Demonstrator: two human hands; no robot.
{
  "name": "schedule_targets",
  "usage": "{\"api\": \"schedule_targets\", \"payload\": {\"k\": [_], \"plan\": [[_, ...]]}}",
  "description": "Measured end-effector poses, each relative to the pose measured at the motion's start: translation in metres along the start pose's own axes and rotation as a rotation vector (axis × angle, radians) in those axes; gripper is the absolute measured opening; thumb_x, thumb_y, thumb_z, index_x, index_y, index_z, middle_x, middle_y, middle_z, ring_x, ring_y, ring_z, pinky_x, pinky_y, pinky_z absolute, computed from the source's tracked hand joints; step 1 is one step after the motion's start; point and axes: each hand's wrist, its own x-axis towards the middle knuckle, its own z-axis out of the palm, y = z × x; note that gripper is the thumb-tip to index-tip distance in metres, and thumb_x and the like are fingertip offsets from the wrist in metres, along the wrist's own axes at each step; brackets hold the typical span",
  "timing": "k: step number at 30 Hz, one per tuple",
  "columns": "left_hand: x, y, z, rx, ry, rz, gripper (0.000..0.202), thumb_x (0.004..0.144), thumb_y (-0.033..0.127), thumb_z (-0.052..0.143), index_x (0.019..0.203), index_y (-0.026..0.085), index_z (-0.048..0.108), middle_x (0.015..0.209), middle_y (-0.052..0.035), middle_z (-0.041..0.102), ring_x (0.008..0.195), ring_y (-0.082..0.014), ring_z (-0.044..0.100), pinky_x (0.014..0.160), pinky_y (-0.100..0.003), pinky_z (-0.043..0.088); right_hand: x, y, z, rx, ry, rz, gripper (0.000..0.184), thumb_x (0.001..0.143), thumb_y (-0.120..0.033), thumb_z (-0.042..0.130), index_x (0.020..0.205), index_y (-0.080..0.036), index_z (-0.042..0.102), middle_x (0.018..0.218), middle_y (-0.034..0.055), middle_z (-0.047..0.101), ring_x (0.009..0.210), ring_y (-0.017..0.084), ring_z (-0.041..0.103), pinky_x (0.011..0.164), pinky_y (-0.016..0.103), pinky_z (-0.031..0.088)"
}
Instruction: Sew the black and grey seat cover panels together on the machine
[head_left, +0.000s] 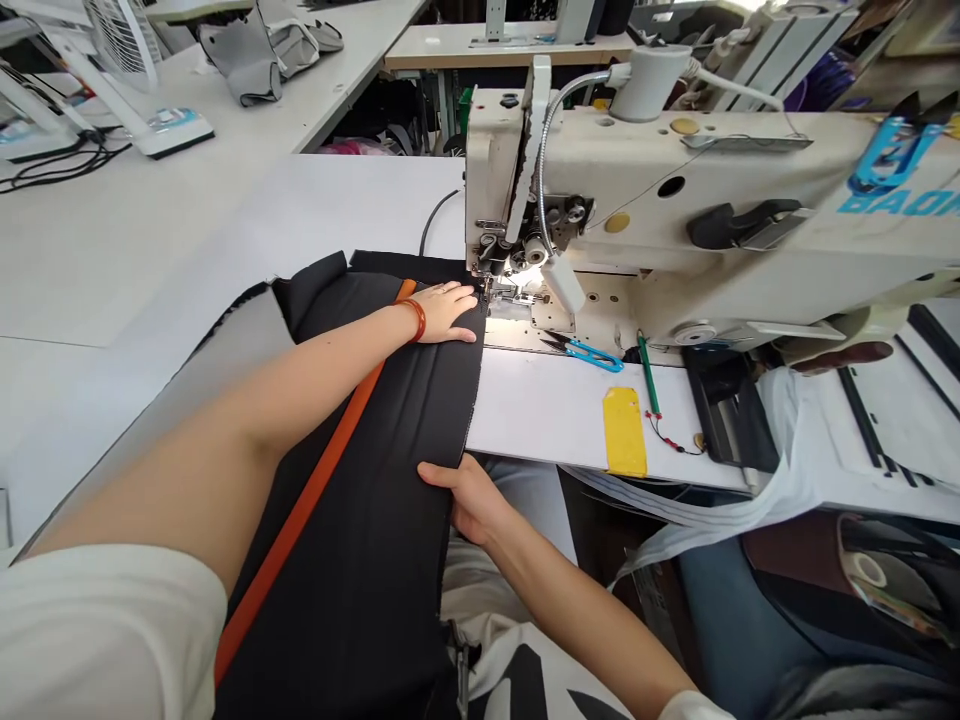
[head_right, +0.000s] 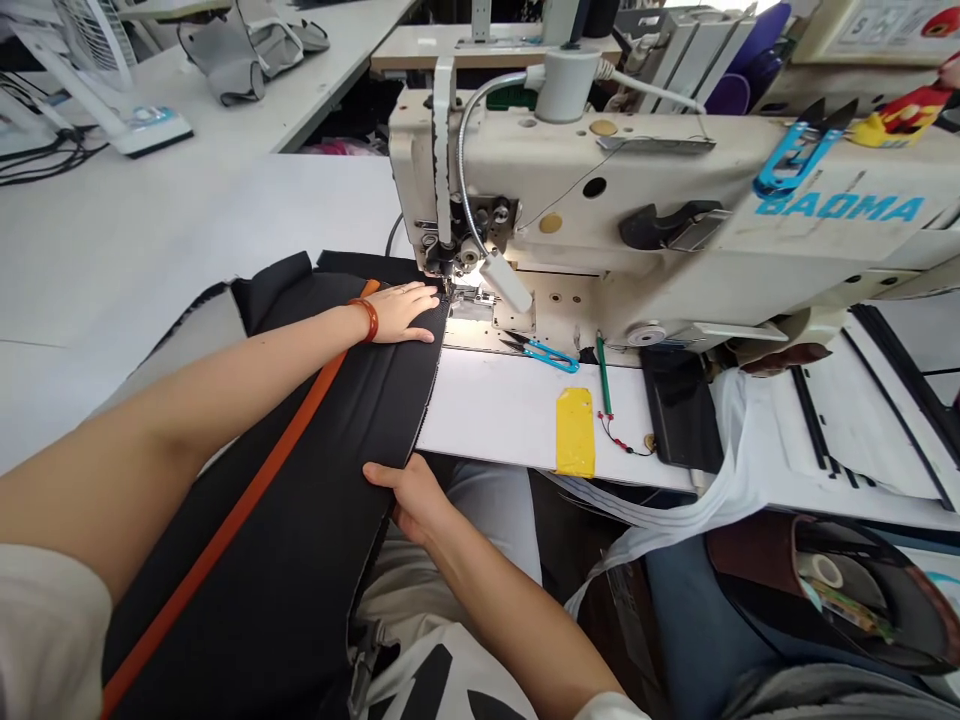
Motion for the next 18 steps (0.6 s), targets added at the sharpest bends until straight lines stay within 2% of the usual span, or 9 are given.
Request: {"api": "schedule_targets", "payload": {"k": [3,6,9,11,12,13,15,16,18], "plan": [[-0.005,0.01,0.006,-0.027,0.032,-0.044,0.072,0.097,0.056,0.038,0.153,0.012,0.031,0.164,-0.0139,0.019,0.151,-0.0303,0.016,0.123,-0.045,0.014,0.002,0.002,-0.003,-0.008,0.0,-0.01,0.056,0.043,-0.03,0.093,0.092,-0.012,0.074,0.089,0.0097,0.077,0.085,0.027,0.072,0.09,0.044,0.056],[-0.04,0.024,0.017,-0.082,0.071,-0.09,0.064,0.101,0.045,0.032,0.156,0.013,0.025,0.165,-0.0121,0.015,0.153,-0.0278,0.01,0.124,-0.048,0.011,0.004,0.003,-0.005,-0.028,0.004,-0.021,0.056,0.044,-0.031,0.093,0.094,-0.012,0.074,0.093,0.0102,0.078,0.088,0.028,0.072,0.092,0.045,0.055],[-0.124,0.031,0.028,-0.213,0.057,-0.044,0.057,0.098,0.041,0.042,0.149,0.016,0.042,0.16,-0.0097,0.03,0.151,-0.0254,0.022,0.123,-0.045,0.019,0.003,0.004,-0.007,-0.082,0.015,-0.026,0.057,0.049,-0.032,0.092,0.098,-0.013,0.073,0.097,0.0098,0.078,0.092,0.029,0.072,0.094,0.045,0.055],[-0.205,0.029,0.028,-0.366,0.073,-0.104,0.045,0.096,0.044,0.046,0.132,0.022,0.062,0.145,-0.0063,0.055,0.138,-0.0213,0.046,0.117,-0.035,0.033,0.001,0.005,-0.009,-0.137,0.037,-0.035,0.059,0.052,-0.033,0.092,0.105,-0.015,0.072,0.102,0.0091,0.077,0.096,0.028,0.072,0.096,0.044,0.055],[-0.251,0.026,0.026,-0.427,0.123,-0.234,0.042,0.096,0.046,0.046,0.123,0.024,0.068,0.132,-0.0046,0.065,0.127,-0.0191,0.057,0.111,-0.031,0.041,0.001,0.006,-0.01,-0.169,0.054,-0.033,0.062,0.054,-0.033,0.091,0.109,-0.016,0.071,0.104,0.0085,0.077,0.098,0.028,0.072,0.096,0.043,0.056],[-0.3,0.023,0.022,-0.45,0.21,-0.435,0.041,0.096,0.048,0.045,0.117,0.025,0.071,0.12,-0.0032,0.071,0.114,-0.0175,0.064,0.104,-0.029,0.047,0.001,0.006,-0.012,-0.204,0.075,-0.023,0.065,0.056,-0.034,0.091,0.115,-0.017,0.07,0.107,0.0079,0.076,0.1,0.027,0.072,0.097,0.042,0.056],[-0.403,0.02,0.012,-0.325,0.442,-0.968,0.042,0.096,0.048,0.044,0.119,0.023,0.069,0.115,-0.0029,0.073,0.104,-0.0172,0.067,0.099,-0.032,0.05,0.004,0.006,-0.014,-0.279,0.125,0.011,0.073,0.058,-0.035,0.089,0.125,-0.02,0.065,0.112,0.0063,0.075,0.103,0.027,0.071,0.097,0.041,0.057],[-0.456,0.022,0.008,-0.188,0.532,-1.224,0.042,0.096,0.046,0.044,0.123,0.021,0.066,0.124,-0.0044,0.069,0.11,-0.019,0.064,0.102,-0.036,0.047,0.005,0.006,-0.015,-0.313,0.153,0.019,0.077,0.059,-0.035,0.089,0.13,-0.021,0.062,0.113,0.0053,0.075,0.105,0.026,0.071,0.097,0.04,0.058],[-0.554,0.035,0.005,0.091,0.495,-1.662,0.049,0.092,0.041,0.051,0.133,0.016,0.056,0.147,-0.0101,0.05,0.136,-0.029,0.043,0.112,-0.053,0.033,0.007,0.005,-0.015,-0.366,0.194,0.008,0.081,0.061,-0.036,0.087,0.135,-0.024,0.058,0.117,0.0034,0.073,0.109,0.025,0.069,0.098,0.037,0.058]]}}
